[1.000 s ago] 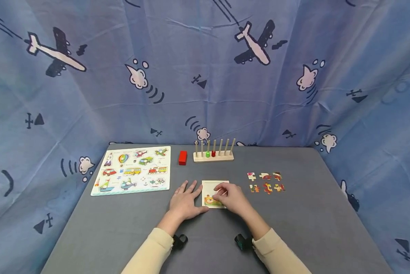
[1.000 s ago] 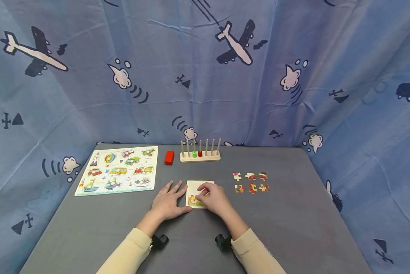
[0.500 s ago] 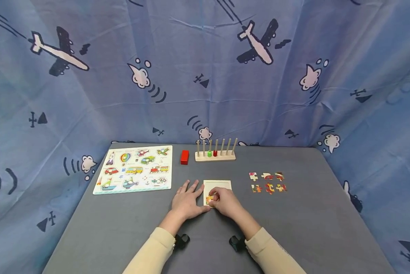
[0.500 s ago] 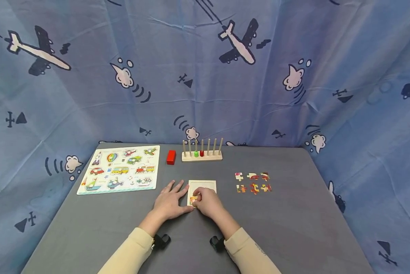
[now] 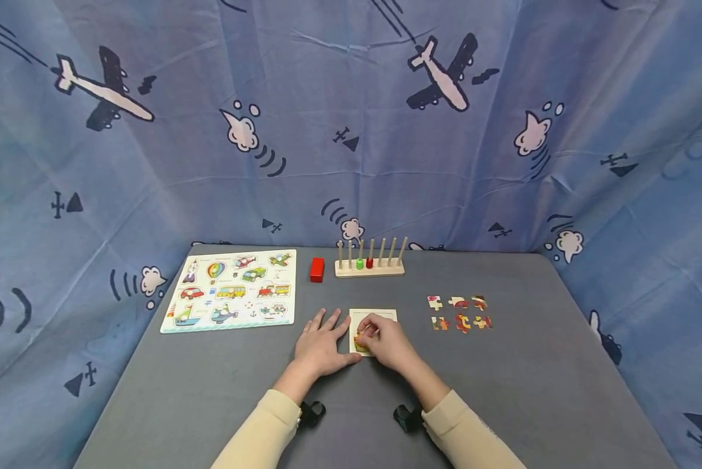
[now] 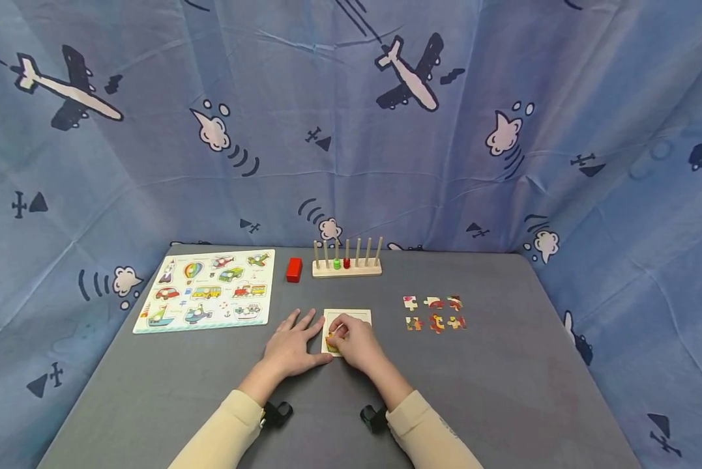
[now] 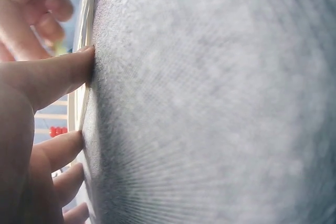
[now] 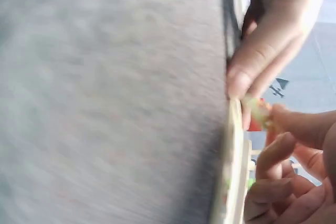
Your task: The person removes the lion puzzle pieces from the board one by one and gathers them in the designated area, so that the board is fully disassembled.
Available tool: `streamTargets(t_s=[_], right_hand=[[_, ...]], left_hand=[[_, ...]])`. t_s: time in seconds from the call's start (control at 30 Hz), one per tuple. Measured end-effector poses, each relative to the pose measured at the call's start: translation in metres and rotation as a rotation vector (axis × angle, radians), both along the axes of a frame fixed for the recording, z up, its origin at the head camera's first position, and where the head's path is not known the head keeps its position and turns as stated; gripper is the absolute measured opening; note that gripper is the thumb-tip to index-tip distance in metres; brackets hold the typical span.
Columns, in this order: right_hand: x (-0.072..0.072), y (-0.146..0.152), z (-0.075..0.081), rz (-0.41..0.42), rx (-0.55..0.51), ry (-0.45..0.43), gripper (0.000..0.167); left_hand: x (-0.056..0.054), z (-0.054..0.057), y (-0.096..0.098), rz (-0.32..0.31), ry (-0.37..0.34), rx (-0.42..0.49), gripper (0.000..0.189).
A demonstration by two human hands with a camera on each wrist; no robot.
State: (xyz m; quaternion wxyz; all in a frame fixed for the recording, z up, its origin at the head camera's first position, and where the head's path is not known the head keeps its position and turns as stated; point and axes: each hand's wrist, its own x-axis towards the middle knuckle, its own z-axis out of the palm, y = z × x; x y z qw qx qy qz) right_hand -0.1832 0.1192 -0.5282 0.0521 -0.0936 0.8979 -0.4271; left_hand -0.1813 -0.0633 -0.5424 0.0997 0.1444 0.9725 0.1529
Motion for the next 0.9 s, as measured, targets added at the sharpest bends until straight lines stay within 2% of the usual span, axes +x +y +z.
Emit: streamTargets(t_s=[0.23,0.4,0.6,0.9], right_hand=[[0.001,0.016,0.023,-0.072,-0.122,-0.027,0.016],[0.002,0.041,0.028,-0.077,-0.136,-0.022,0.017],[0.007,0.076,0.025,-0.105,-0.09,-0.034,0.022],[0.02,0.135,0.009,-0.145,0.001,-0.039,0.029]], left_hand=[[0.0,0.001,0.001,-0.002,-0.011,0.004,0.087],[0.001,0.002,0.001,-0.001,-0.01,0.006,0.088],[0.002,0.004,-0.002,-0.009,-0.019,0.012,0.087],[0.001,0.003,-0.001,-0.013,-0.009,0.008,0.087]])
